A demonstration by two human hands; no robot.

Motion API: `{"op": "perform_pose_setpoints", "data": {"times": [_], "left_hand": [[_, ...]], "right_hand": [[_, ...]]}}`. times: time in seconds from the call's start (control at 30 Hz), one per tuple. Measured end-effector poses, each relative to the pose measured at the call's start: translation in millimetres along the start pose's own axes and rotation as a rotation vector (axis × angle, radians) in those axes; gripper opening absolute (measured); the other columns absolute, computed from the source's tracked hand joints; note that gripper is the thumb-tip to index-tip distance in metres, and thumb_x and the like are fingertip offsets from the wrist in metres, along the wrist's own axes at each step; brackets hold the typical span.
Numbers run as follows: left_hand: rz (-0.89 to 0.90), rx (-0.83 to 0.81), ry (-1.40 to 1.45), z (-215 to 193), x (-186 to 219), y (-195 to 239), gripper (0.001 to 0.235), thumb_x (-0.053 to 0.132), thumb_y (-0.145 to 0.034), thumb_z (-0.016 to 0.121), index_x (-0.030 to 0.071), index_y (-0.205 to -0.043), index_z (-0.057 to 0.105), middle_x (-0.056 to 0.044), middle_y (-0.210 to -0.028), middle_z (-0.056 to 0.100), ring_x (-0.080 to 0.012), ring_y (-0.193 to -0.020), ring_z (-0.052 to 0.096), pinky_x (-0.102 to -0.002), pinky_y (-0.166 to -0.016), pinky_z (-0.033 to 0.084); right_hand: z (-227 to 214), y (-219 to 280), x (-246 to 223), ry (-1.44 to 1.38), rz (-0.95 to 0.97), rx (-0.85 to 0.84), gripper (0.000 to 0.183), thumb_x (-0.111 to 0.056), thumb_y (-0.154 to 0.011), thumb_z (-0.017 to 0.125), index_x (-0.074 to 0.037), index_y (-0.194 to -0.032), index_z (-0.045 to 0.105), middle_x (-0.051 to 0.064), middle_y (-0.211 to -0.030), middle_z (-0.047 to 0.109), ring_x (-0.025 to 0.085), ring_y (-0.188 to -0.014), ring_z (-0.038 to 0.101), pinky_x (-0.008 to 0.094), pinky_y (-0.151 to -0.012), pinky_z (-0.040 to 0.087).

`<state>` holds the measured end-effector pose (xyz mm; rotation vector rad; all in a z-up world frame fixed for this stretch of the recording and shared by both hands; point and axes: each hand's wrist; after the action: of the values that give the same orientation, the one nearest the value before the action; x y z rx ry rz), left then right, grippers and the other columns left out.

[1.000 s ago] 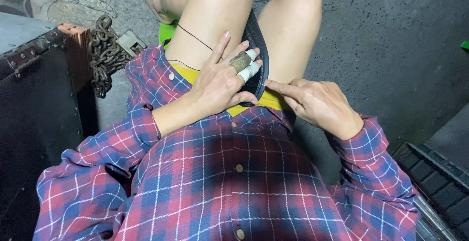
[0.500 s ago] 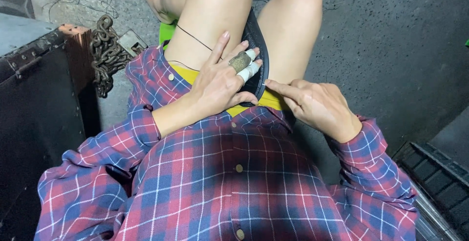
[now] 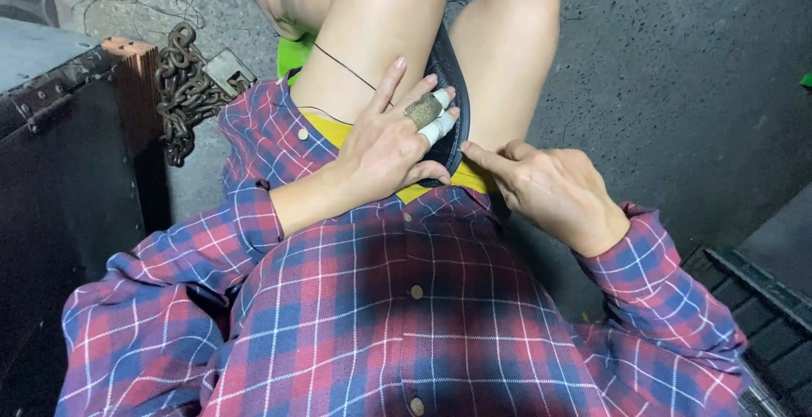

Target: The person sits on the floor and sews a black slide sandal using a needle and thread. They repeatedly push the needle through the sandal's strap and pull the thread to secure it. The person occasionally adjusts the sandal's position on their lap and reaches for other sandals in a nearby red basket.

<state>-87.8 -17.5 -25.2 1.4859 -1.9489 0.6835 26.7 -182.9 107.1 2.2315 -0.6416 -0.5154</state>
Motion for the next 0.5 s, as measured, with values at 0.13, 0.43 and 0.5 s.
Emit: {"op": "perform_pose_setpoints", "data": {"times": [0.13, 0.43, 0.5], "left_hand": [[0.006, 0.005, 0.006, 6, 0, -3, 0.08, 0.066, -0.075, 0.06, 0.009, -0.131, 0.058, -0.014, -0.138, 0.055, -0.0315, -0.137, 0.039, -0.055, -0.12, -0.003], [0.019, 0.002, 0.005, 12, 1, -7, 0.079, 0.065, -0.072, 0.063, 0.006, -0.124, 0.062, -0.016, -0.132, 0.058, -0.0317, -0.135, 0.04, -0.055, -0.12, -0.002], [0.013, -0.014, 0.005, 15, 2, -7, 0.077, 0.065, -0.072, 0.063, 0.005, -0.122, 0.064, -0.017, -0.132, 0.059, -0.0328, -0.135, 0.04, -0.055, -0.12, -0.002]], "right_hand": [[12, 2, 2, 0.036, -0.014, 0.05, 0.043, -0.02, -0.093, 0.042, -0.038, -0.13, 0.057, 0.003, -0.084, 0.069, 0.024, -0.058, 0.07, 0.036, -0.051, 0.056], [32, -1, 6, -0.032, -0.111, 0.29, 0.035, -0.017, -0.09, 0.052, -0.032, -0.118, 0.067, -0.001, -0.081, 0.066, 0.022, -0.056, 0.067, 0.034, -0.049, 0.053], [36, -3, 5, -0.065, -0.096, 0.35, 0.028, -0.018, -0.091, 0.055, -0.03, -0.111, 0.071, -0.002, -0.08, 0.065, 0.02, -0.054, 0.065, 0.031, -0.047, 0.052]]}}
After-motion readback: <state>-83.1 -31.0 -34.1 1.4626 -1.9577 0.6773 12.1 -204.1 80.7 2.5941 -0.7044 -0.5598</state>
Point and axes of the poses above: each hand's wrist, its own y-axis away from the middle knuckle, its own z-axis out of the palm, x = y × z
